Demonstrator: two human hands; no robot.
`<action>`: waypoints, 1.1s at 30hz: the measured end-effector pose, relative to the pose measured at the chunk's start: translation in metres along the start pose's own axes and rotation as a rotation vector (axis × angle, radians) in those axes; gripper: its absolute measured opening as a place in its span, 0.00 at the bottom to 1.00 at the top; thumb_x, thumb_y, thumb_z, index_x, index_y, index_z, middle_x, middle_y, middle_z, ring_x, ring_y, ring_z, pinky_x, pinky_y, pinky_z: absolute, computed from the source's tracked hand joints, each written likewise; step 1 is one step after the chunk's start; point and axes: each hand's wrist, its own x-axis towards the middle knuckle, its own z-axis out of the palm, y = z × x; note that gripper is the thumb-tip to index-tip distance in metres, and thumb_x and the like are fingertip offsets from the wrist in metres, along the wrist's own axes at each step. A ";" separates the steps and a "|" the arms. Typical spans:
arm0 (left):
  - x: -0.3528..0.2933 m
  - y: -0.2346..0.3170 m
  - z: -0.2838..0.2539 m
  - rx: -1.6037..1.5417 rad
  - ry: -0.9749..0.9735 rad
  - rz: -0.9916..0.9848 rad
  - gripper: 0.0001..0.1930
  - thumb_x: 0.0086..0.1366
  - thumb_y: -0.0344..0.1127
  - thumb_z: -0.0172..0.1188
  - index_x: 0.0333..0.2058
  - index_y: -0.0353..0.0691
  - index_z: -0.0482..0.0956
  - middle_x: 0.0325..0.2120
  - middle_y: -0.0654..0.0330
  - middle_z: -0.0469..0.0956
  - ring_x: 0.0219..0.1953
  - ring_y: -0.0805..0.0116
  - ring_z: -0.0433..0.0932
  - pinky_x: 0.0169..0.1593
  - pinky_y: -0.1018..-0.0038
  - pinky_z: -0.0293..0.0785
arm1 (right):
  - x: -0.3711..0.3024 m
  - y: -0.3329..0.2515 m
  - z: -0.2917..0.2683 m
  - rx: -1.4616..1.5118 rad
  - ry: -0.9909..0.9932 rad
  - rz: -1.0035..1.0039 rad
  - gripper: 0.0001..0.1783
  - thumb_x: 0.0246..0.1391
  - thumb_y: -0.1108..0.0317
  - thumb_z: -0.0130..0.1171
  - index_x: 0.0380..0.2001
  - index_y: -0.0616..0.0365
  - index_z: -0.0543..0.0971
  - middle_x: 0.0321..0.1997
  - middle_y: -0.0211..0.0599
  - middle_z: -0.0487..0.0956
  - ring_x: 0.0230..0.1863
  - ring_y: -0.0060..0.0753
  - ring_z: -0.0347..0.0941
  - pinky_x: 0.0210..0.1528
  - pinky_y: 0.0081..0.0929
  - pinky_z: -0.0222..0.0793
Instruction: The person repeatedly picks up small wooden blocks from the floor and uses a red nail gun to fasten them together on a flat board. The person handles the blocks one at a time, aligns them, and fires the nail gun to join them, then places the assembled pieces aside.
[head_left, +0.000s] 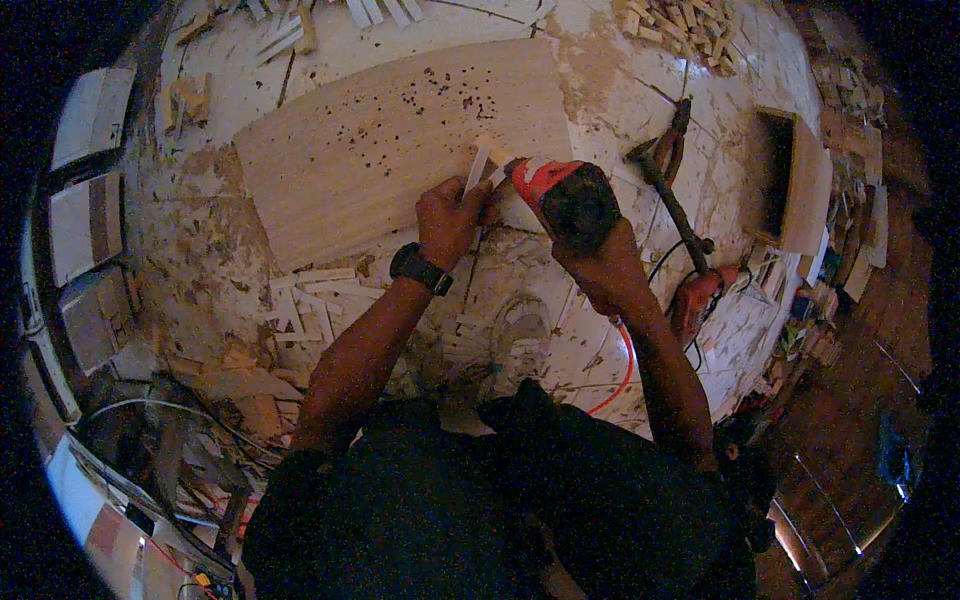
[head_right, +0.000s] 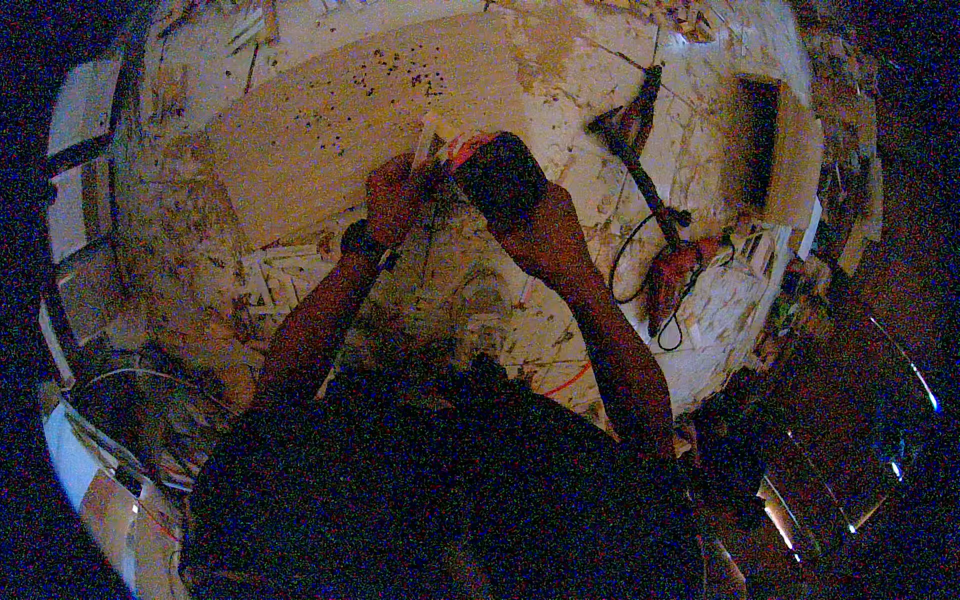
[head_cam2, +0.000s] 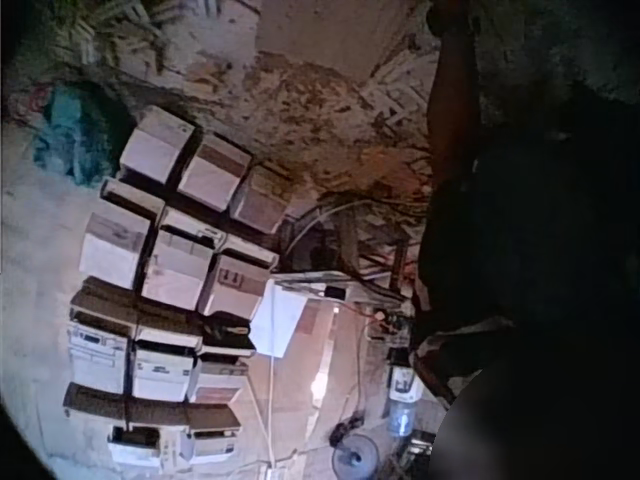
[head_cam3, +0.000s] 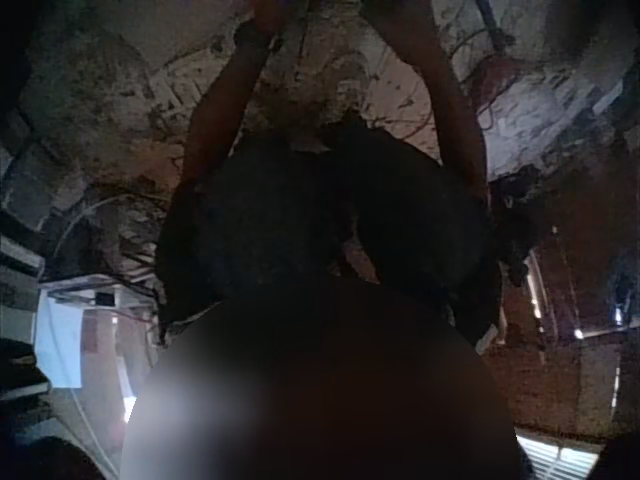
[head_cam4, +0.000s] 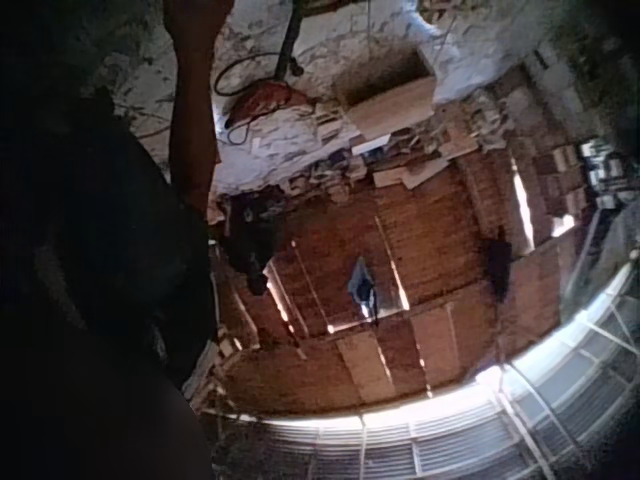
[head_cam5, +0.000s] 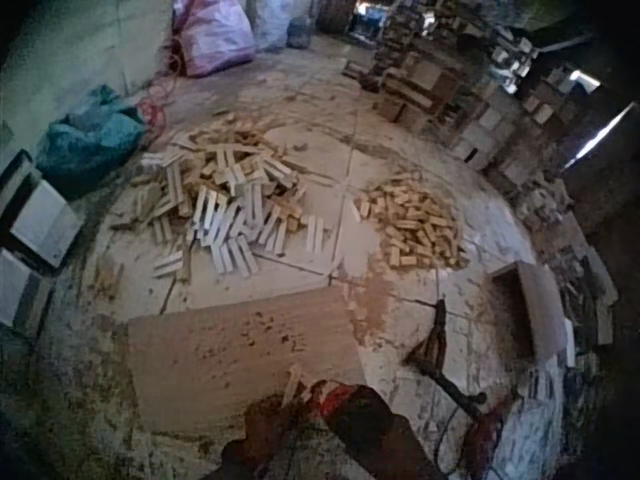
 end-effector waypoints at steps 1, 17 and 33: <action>0.000 -0.001 0.001 -0.053 -0.006 -0.001 0.15 0.59 0.42 0.57 0.26 0.33 0.79 0.15 0.58 0.77 0.17 0.72 0.74 0.24 0.73 0.69 | 0.000 0.000 -0.001 -0.007 -0.014 0.014 0.14 0.40 0.65 0.60 0.31 0.60 0.76 0.30 0.44 0.79 0.33 0.46 0.77 0.37 0.35 0.72; 0.003 0.005 -0.004 0.200 -0.046 0.016 0.14 0.58 0.41 0.57 0.27 0.32 0.79 0.16 0.57 0.78 0.18 0.71 0.78 0.25 0.74 0.73 | -0.004 0.015 0.006 0.013 0.128 -0.112 0.17 0.38 0.65 0.61 0.34 0.59 0.75 0.31 0.40 0.78 0.33 0.41 0.75 0.37 0.33 0.71; 0.043 -0.040 -0.018 0.287 -0.208 0.453 0.19 0.61 0.45 0.52 0.25 0.33 0.80 0.14 0.58 0.75 0.16 0.75 0.73 0.23 0.75 0.70 | -0.008 0.015 -0.006 0.149 0.080 0.010 0.19 0.38 0.69 0.60 0.38 0.58 0.73 0.38 0.33 0.75 0.37 0.30 0.70 0.43 0.28 0.67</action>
